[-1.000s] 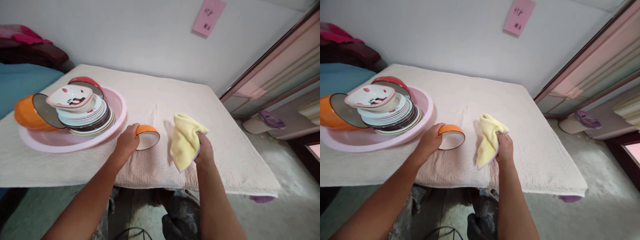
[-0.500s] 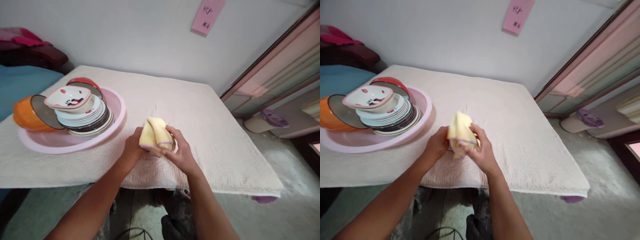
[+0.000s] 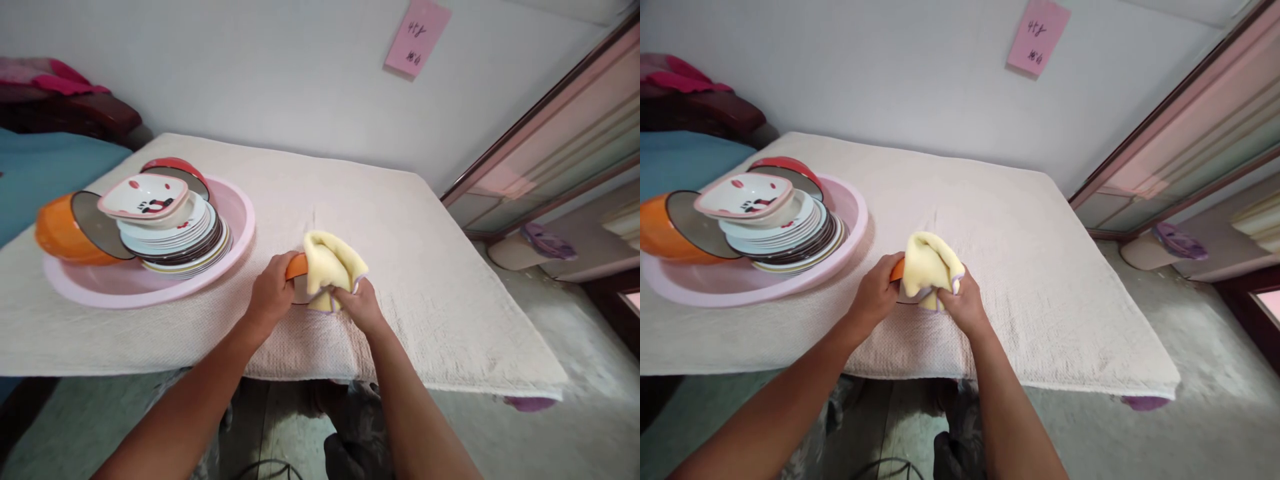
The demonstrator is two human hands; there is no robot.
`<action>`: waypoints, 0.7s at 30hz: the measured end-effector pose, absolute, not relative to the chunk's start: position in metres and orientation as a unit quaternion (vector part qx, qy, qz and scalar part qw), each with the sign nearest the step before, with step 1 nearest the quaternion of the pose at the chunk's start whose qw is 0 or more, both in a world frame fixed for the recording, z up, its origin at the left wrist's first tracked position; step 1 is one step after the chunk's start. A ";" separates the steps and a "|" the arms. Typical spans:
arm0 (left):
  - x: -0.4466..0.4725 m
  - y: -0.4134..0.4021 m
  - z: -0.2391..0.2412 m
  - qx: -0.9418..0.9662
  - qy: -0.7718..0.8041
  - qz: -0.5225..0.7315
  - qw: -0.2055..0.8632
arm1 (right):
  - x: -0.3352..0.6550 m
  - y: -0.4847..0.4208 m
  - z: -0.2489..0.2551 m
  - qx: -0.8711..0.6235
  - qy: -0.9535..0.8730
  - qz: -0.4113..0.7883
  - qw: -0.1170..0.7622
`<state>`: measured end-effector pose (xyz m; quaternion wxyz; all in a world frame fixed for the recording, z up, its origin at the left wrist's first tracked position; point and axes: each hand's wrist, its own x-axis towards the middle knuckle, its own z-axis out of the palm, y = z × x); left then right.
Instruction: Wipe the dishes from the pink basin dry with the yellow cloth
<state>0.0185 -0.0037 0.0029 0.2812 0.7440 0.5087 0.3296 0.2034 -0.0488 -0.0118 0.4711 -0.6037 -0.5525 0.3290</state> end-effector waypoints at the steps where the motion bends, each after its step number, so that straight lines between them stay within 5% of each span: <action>1: 0.018 -0.001 0.002 0.730 0.505 0.354 0.295 | 0.204 -0.048 -0.012 -0.593 -0.535 0.365 0.479; 11: 0.035 -0.003 0.000 0.634 0.404 0.543 0.374 | 0.182 -0.038 -0.021 -0.498 -0.347 0.434 0.666; 18: 0.023 -0.004 0.001 0.733 0.486 0.312 0.360 | 0.196 -0.042 -0.022 -0.548 -0.372 0.229 0.713; 21: 0.020 -0.007 0.005 0.712 0.481 0.318 0.400 | 0.200 -0.042 -0.026 -0.554 -0.395 0.204 0.704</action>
